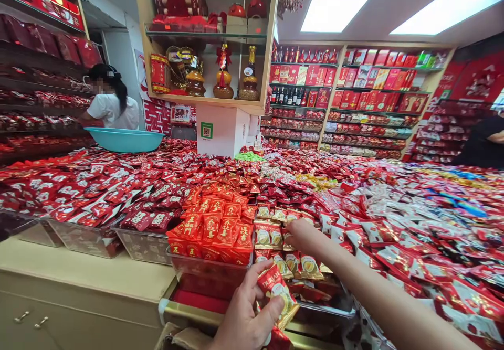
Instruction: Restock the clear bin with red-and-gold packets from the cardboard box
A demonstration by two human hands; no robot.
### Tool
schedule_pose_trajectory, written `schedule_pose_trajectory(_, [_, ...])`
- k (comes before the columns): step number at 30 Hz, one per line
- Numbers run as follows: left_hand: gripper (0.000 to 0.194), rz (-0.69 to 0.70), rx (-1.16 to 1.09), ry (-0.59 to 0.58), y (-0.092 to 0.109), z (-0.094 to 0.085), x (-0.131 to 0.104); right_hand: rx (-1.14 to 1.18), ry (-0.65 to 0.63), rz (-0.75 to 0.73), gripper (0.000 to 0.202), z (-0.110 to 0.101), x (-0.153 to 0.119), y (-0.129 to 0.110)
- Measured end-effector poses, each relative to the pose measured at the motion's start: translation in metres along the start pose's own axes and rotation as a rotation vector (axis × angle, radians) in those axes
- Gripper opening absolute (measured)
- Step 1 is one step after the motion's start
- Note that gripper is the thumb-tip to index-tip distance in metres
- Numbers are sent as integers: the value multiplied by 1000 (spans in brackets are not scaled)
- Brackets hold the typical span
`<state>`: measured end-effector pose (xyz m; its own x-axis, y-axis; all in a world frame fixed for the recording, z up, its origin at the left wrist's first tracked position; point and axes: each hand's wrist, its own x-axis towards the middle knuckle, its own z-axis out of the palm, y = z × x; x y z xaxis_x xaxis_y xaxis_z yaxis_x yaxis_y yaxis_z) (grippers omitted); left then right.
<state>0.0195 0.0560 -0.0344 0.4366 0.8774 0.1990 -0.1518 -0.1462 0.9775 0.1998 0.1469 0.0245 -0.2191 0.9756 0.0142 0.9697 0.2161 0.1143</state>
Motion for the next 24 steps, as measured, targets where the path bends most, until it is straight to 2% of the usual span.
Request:
schedule_pose_trajectory(4, [53,-3,-33,26,-1,2,1,32,6,76,15,1,4,1])
schedule_pose_trajectory(7, [53,-13,-85,20,-1,0,1,101,39,85,12,-7,3,3])
schedule_pose_trajectory(9, [52,-20,-97,17,1,-2,1,173,106,74,12,-17,-6,3])
schedule_pose_trajectory(12, [51,-29,-57,14,8,-5,-2,310,226,67,23,-26,-36,-9])
schedule_pose_trajectory(14, [52,-17,-52,-27,12,-3,-4,544,242,3,28,-23,-63,-26])
schedule_pose_trajectory(16, [54,-2,-63,-88,14,-1,-6,948,223,-103,28,-13,-88,-44])
schedule_pose_trajectory(18, [58,4,-46,-127,15,1,-7,1190,238,-126,25,-3,-103,-55])
schedule_pose_trajectory(21, [59,10,48,-117,13,1,-7,1140,329,-12,19,1,-99,-42])
schedule_pose_trajectory(24, [52,42,139,-65,13,-1,-5,768,397,227,17,-9,-69,-4])
